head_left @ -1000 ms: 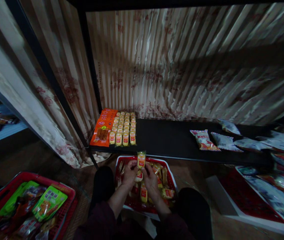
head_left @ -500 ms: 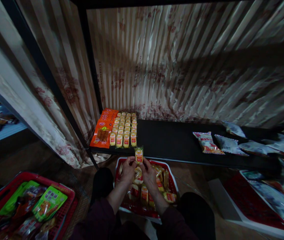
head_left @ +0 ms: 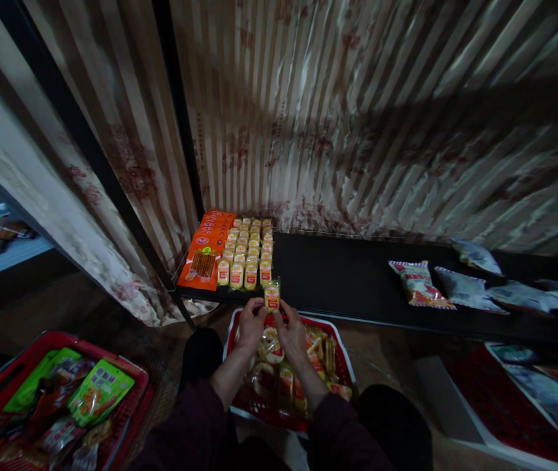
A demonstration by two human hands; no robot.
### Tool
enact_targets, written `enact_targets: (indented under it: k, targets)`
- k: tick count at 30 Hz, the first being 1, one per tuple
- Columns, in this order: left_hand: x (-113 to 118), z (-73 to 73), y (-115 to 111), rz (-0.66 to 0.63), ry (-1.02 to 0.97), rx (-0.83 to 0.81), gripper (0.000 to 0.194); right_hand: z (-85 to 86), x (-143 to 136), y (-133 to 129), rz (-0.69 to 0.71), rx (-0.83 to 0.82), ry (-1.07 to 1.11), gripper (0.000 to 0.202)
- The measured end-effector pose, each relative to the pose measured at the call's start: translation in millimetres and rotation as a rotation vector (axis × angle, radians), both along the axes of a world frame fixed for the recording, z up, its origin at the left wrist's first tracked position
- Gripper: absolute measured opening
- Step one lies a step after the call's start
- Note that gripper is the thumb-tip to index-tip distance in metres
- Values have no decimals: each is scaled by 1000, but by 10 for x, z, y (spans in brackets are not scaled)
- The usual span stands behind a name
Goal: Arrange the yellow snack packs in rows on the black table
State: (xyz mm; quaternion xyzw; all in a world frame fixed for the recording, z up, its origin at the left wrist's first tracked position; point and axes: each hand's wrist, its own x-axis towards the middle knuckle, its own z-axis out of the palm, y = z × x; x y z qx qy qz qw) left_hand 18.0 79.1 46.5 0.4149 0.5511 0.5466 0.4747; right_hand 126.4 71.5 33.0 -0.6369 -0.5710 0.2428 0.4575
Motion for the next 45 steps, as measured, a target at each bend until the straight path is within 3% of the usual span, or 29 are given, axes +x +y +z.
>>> enact_targets:
  k: [10, 18, 30, 45]
  targets:
    - [5, 97, 168, 17, 23, 34, 16, 78, -34, 174, 18, 25, -74, 43]
    - [-2, 87, 217, 32, 127, 27, 23, 90, -49, 254, 31, 43, -130, 41]
    - [9, 202, 216, 72, 197, 40, 40, 56, -78, 364, 24, 56, -211, 39]
    - [-6, 157, 218, 44, 289, 118, 47, 133, -111, 427, 26, -4, -305, 39]
